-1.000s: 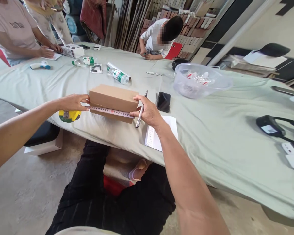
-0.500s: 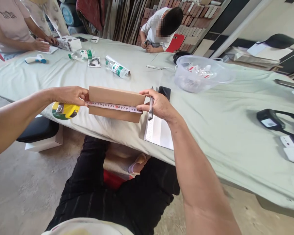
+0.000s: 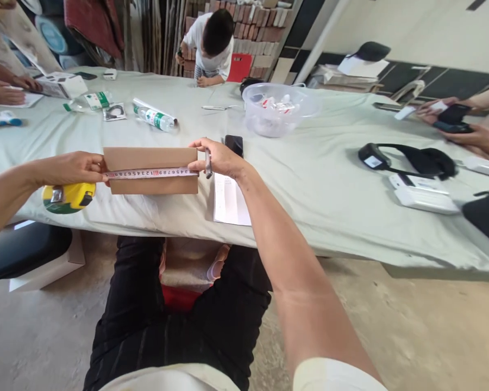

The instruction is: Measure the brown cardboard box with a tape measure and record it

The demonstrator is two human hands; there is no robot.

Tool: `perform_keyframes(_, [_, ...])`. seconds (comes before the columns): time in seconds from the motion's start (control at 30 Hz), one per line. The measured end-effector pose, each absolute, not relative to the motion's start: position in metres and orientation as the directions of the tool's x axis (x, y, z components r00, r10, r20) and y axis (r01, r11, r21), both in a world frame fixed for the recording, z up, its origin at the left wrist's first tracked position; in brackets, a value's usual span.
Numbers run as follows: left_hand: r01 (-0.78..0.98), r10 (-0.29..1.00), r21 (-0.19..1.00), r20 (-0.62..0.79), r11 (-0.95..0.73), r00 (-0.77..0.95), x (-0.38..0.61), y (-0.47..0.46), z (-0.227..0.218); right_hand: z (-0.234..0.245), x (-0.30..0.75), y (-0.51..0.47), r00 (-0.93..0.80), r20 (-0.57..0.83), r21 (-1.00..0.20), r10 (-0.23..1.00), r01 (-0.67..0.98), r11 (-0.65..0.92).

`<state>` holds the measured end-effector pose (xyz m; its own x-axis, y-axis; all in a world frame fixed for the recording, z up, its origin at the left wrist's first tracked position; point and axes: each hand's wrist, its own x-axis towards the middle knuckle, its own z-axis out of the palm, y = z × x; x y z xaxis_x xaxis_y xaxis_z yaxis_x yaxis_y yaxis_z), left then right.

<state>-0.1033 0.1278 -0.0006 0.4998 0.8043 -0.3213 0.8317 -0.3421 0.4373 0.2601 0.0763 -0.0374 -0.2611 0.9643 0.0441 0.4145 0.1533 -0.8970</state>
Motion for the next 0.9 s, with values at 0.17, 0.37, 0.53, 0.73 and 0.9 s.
perform_keyframes(0.17, [0.819, 0.759, 0.495, -0.401, -0.291, 0.512, -0.102, 0.129, 0.003, -0.034, 0.264, 0.076, -0.321, 0.031, -0.917, 0.947, 0.368, 0.155])
perform_keyframes(0.37, [0.864, 0.768, 0.378, -0.423, -0.333, 0.481, -0.097, 0.130, 0.013, -0.038, 0.274, 0.078, -0.429, 0.014, -0.929, 0.903, 0.328, 0.170])
perform_keyframes(0.53, [0.908, 0.787, 0.277, -0.459, -0.314, 0.412, -0.093, 0.131, 0.018, -0.041, 0.275, 0.079, -0.406, -0.002, -0.934, 0.914, 0.327, 0.143])
perform_keyframes(0.73, [0.906, 0.795, 0.275, -0.441, -0.324, 0.418, -0.092, 0.133, 0.018, -0.037, 0.271, 0.074, -0.358, 0.001, -0.934, 0.934, 0.334, 0.130])
perform_keyframes(0.9, [0.895, 0.781, 0.308, -0.447, -0.324, 0.437, -0.097, 0.135, 0.016, -0.043, 0.272, 0.076, -0.380, 0.025, -0.935, 0.925, 0.319, 0.157])
